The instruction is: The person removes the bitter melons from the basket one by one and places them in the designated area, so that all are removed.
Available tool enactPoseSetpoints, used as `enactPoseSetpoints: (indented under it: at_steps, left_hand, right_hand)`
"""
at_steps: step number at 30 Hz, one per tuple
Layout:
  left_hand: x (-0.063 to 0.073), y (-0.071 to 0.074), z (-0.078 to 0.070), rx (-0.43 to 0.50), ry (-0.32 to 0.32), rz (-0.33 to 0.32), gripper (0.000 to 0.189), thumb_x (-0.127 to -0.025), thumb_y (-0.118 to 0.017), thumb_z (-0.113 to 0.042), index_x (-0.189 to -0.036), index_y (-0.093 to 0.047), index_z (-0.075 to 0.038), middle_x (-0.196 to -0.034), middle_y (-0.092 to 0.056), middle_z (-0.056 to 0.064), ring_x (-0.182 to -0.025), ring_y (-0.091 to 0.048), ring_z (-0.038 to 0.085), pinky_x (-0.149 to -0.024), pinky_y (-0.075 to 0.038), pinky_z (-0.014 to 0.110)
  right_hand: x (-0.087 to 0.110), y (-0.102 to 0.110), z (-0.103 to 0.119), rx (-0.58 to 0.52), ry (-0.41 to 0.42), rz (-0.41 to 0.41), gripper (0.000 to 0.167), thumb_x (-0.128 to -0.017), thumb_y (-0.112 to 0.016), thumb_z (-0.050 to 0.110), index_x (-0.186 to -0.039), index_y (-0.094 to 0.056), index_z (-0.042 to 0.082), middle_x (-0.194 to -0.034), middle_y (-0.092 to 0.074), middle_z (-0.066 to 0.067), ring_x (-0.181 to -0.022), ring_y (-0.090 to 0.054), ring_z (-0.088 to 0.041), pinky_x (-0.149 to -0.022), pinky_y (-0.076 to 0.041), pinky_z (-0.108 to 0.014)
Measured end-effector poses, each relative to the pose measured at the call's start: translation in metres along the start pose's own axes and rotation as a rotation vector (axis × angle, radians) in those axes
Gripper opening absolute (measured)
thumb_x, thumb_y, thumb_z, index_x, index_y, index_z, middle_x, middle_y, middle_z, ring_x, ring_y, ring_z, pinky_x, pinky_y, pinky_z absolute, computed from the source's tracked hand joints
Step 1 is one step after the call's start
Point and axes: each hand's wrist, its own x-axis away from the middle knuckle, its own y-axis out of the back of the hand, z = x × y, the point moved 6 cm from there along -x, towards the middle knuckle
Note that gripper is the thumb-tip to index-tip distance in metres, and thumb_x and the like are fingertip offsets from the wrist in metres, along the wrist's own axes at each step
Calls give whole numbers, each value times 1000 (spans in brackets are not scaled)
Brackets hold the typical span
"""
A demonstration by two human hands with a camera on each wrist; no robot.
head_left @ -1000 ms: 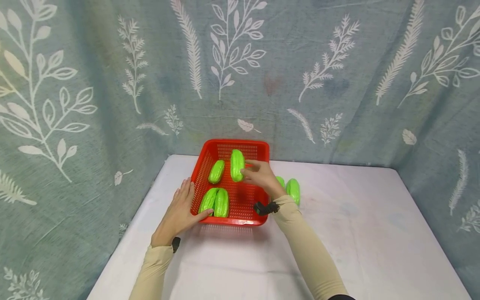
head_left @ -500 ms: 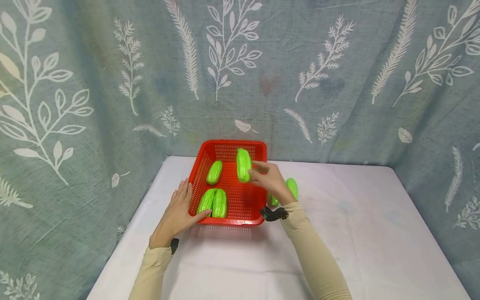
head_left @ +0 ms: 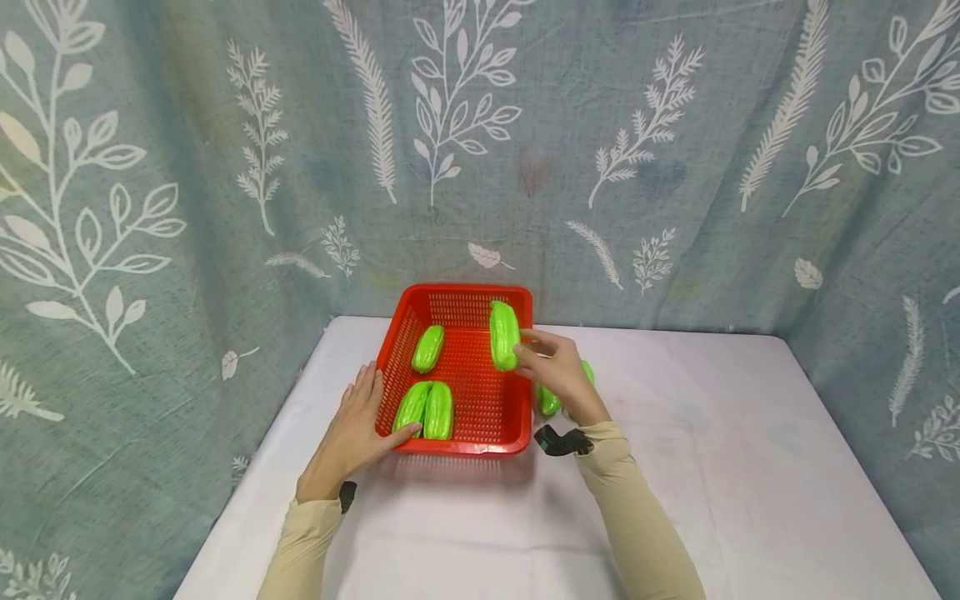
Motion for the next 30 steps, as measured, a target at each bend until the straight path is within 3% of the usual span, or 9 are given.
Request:
enactPoseSetpoints:
  at_steps: [5, 12, 20, 30]
  left_hand:
    - [1, -2, 3, -4, 0, -2, 122, -85, -68, -71, -164, -12, 4, -175, -2, 20, -163, -4, 40, -129, -13, 64]
    - [0, -2, 4, -7, 0, 1, 122, -85, -68, -71, -164, -13, 4, -175, -2, 20, -163, -3, 39, -129, -13, 63]
    - [-1, -2, 3, -2, -1, 8, 122, -86, -67, -71, -164, -12, 4, -175, -2, 19, -163, -3, 39, -129, -13, 63]
    - [0, 0, 2, 2, 0, 2, 122, -85, -68, -71, -164, -12, 3, -175, 1, 17, -163, -2, 38, -130, -12, 62]
  right_hand:
    - [7, 8, 1, 30, 13, -12, 50, -99, -69, 19, -146, -58, 6, -138, -63, -27, -111, -73, -30, -89, -63, -33]
    - [14, 22, -1, 25, 12, -44, 50, -101, -67, 17, -148, -56, 6, -139, -63, -28, -121, -69, -38, -97, -60, -43]
    - [23, 41, -6, 69, 4, -82, 51, -101, -67, 21, -149, -56, 8, -140, -63, -25, -118, -71, -36, -91, -62, -35]
    - [29, 64, -17, 107, -17, -113, 55, -101, -68, 31, -150, -55, 12, -146, -59, -23, -124, -69, -37, -93, -62, -33]
